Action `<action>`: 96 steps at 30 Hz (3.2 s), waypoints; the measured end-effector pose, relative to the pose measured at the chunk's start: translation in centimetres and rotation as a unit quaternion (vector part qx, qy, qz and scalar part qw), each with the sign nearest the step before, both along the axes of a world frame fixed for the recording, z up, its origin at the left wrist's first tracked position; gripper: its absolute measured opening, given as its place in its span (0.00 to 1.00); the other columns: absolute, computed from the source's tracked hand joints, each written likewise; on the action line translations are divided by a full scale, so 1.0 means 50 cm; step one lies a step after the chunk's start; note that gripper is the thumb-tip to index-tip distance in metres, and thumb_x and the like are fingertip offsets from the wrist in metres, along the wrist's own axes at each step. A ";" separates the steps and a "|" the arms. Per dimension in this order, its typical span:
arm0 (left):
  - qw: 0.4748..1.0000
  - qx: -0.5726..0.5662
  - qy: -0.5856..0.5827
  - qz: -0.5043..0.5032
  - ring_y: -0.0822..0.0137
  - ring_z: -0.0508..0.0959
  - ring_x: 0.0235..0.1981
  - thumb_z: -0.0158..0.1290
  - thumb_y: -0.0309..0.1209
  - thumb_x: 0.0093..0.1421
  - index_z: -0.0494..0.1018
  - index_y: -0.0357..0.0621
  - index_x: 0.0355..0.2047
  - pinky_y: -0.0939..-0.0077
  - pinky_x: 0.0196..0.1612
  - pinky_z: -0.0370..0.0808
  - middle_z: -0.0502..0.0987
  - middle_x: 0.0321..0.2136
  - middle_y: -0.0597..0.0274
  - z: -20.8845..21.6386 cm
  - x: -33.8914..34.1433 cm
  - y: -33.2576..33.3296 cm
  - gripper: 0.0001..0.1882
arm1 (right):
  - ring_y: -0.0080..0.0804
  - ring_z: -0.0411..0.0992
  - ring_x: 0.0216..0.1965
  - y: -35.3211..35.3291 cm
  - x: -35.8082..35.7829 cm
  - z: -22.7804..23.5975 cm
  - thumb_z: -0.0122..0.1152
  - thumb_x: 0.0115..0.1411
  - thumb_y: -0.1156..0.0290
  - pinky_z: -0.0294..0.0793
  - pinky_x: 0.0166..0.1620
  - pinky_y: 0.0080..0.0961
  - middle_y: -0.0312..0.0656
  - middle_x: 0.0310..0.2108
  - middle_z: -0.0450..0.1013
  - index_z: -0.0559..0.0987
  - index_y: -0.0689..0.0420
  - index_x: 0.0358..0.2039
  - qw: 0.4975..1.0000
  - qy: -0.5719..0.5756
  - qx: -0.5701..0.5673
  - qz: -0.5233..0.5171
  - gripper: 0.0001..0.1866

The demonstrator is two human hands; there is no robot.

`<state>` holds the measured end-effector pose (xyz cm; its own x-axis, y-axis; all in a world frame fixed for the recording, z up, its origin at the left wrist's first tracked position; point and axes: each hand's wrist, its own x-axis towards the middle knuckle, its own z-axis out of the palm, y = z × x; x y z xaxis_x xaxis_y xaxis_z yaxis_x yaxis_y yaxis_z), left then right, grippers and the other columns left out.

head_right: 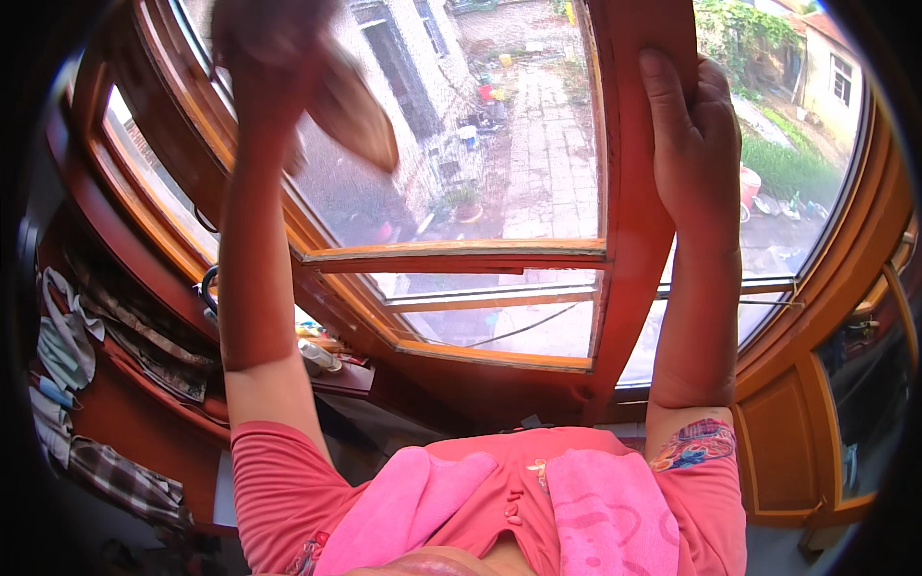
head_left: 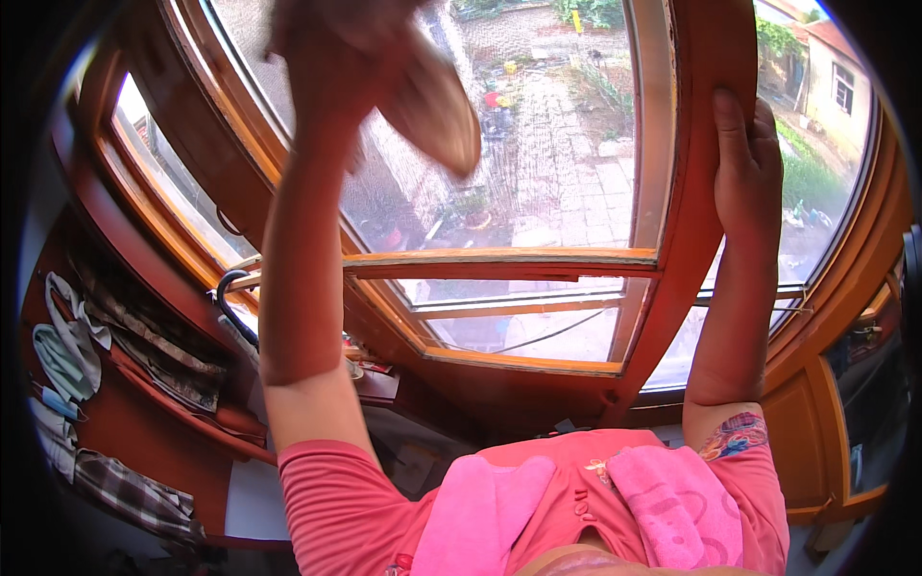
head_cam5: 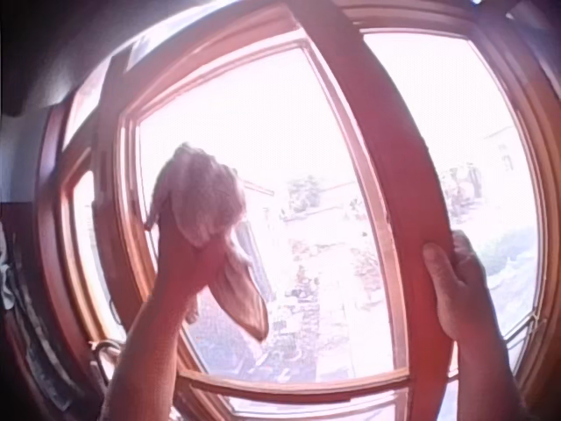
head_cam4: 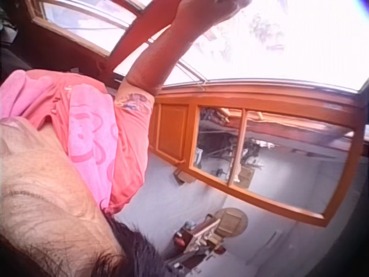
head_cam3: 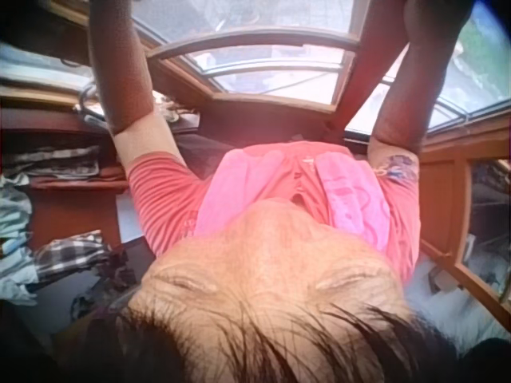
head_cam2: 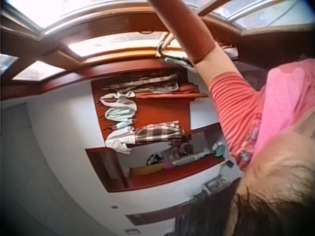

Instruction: The person wipes the glass panes of a wooden-framed door and several windows using a cloth.

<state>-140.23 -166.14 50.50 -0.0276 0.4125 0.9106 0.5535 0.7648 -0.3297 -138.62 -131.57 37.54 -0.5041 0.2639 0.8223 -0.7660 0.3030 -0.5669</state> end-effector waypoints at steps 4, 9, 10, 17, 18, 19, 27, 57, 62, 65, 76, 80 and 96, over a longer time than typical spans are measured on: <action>0.991 0.056 0.032 -0.114 0.58 0.77 0.51 0.56 0.29 0.58 0.70 0.37 0.56 0.66 0.55 0.72 0.76 0.49 0.52 0.074 0.029 0.046 0.25 | 0.20 0.73 0.36 -0.010 0.017 0.006 0.53 0.69 0.42 0.72 0.42 0.22 0.36 0.35 0.77 0.75 0.60 0.53 1.000 -0.002 -0.007 0.007 0.31; 0.994 -0.085 0.064 -0.031 0.57 0.81 0.42 0.59 0.41 0.56 0.77 0.52 0.49 0.60 0.45 0.78 0.79 0.40 0.61 -0.111 -0.040 0.133 0.20 | 0.20 0.73 0.35 -0.009 0.005 0.002 0.55 0.69 0.47 0.72 0.42 0.22 0.35 0.34 0.78 0.75 0.61 0.50 0.999 -0.003 -0.020 0.043 0.27; 0.978 -0.200 0.016 -0.050 0.54 0.81 0.41 0.59 0.45 0.55 0.78 0.60 0.50 0.59 0.43 0.78 0.79 0.40 0.58 -0.149 0.008 0.164 0.22 | 0.21 0.73 0.34 -0.005 0.007 0.006 0.57 0.69 0.48 0.72 0.40 0.23 0.36 0.32 0.78 0.76 0.61 0.48 0.999 0.003 -0.029 0.040 0.25; 0.950 -0.300 -0.011 0.086 0.59 0.80 0.42 0.56 0.41 0.57 0.73 0.57 0.53 0.61 0.44 0.77 0.77 0.44 0.61 -0.158 0.060 0.104 0.22 | 0.22 0.73 0.33 -0.003 -0.006 0.003 0.58 0.69 0.51 0.72 0.39 0.24 0.36 0.29 0.76 0.77 0.62 0.47 0.998 0.002 -0.041 0.043 0.24; 0.964 -0.254 0.000 0.083 0.59 0.80 0.43 0.56 0.40 0.56 0.73 0.54 0.53 0.62 0.45 0.77 0.77 0.45 0.60 -0.131 0.049 0.076 0.23 | 0.23 0.73 0.33 -0.004 -0.006 0.005 0.59 0.68 0.51 0.73 0.40 0.25 0.37 0.30 0.77 0.77 0.62 0.47 0.999 0.019 -0.024 0.028 0.24; 0.972 -0.219 0.021 0.084 0.59 0.80 0.44 0.59 0.38 0.55 0.73 0.52 0.52 0.63 0.47 0.77 0.77 0.45 0.60 -0.089 0.025 0.037 0.23 | 0.23 0.73 0.34 -0.006 -0.005 0.006 0.59 0.68 0.51 0.73 0.40 0.25 0.38 0.31 0.77 0.76 0.62 0.47 0.999 0.036 -0.008 0.014 0.24; 0.986 -0.114 0.111 0.054 0.57 0.80 0.45 0.66 0.40 0.49 0.75 0.47 0.45 0.59 0.51 0.76 0.79 0.43 0.57 0.017 0.006 -0.014 0.24 | 0.27 0.75 0.35 -0.011 0.011 0.003 0.60 0.68 0.52 0.73 0.42 0.26 0.42 0.33 0.79 0.77 0.63 0.45 0.999 0.032 -0.030 0.021 0.23; 0.973 -0.228 -0.027 0.038 0.60 0.81 0.43 0.61 0.43 0.50 0.75 0.67 0.56 0.59 0.43 0.77 0.78 0.50 0.63 -0.316 0.064 0.225 0.29 | 0.23 0.74 0.35 -0.014 0.016 0.028 0.55 0.70 0.58 0.74 0.40 0.23 0.40 0.35 0.78 0.74 0.68 0.49 0.997 0.007 -0.046 0.063 0.22; 0.961 -0.271 -0.059 0.019 0.58 0.78 0.48 0.65 0.42 0.45 0.77 0.67 0.56 0.57 0.51 0.74 0.76 0.50 0.66 -0.318 0.062 0.218 0.33 | 0.23 0.74 0.36 -0.020 0.005 0.019 0.56 0.70 0.56 0.73 0.40 0.23 0.40 0.34 0.78 0.75 0.68 0.47 0.996 0.023 -0.065 0.054 0.23; 0.981 -0.181 -0.063 -0.026 0.60 0.79 0.45 0.63 0.40 0.50 0.76 0.53 0.50 0.62 0.47 0.76 0.78 0.45 0.61 -0.233 0.050 0.164 0.25 | 0.22 0.74 0.35 -0.042 0.034 0.025 0.56 0.70 0.55 0.73 0.40 0.22 0.38 0.34 0.78 0.75 0.67 0.47 0.995 0.035 -0.065 0.072 0.23; 0.990 -0.136 -0.036 0.023 0.61 0.79 0.47 0.64 0.47 0.45 0.80 0.56 0.48 0.58 0.49 0.73 0.78 0.49 0.72 -0.361 0.079 0.256 0.28 | 0.20 0.73 0.34 -0.034 0.024 0.023 0.56 0.70 0.53 0.72 0.39 0.18 0.35 0.34 0.77 0.77 0.65 0.46 0.994 0.042 -0.045 0.093 0.24; 0.990 -0.136 -0.045 0.001 0.58 0.79 0.48 0.65 0.42 0.45 0.80 0.54 0.50 0.58 0.52 0.74 0.79 0.49 0.70 -0.366 0.072 0.209 0.29 | 0.19 0.73 0.34 -0.016 -0.003 0.023 0.56 0.70 0.51 0.72 0.38 0.19 0.36 0.34 0.77 0.77 0.65 0.46 0.995 0.026 -0.039 0.084 0.25; 0.998 0.001 -0.042 0.042 0.61 0.76 0.49 0.61 0.36 0.55 0.71 0.47 0.55 0.63 0.51 0.74 0.74 0.50 0.61 -0.434 0.084 0.147 0.27 | 0.21 0.75 0.34 -0.060 0.026 0.016 0.53 0.71 0.51 0.74 0.40 0.20 0.37 0.33 0.79 0.78 0.63 0.47 0.997 0.055 -0.041 0.029 0.24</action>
<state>-136.05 -158.80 28.79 -0.1375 0.4033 0.9047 0.5130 0.8103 -0.2832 -137.30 -134.55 38.34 -0.4290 0.3057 0.8500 -0.8396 0.2122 -0.5001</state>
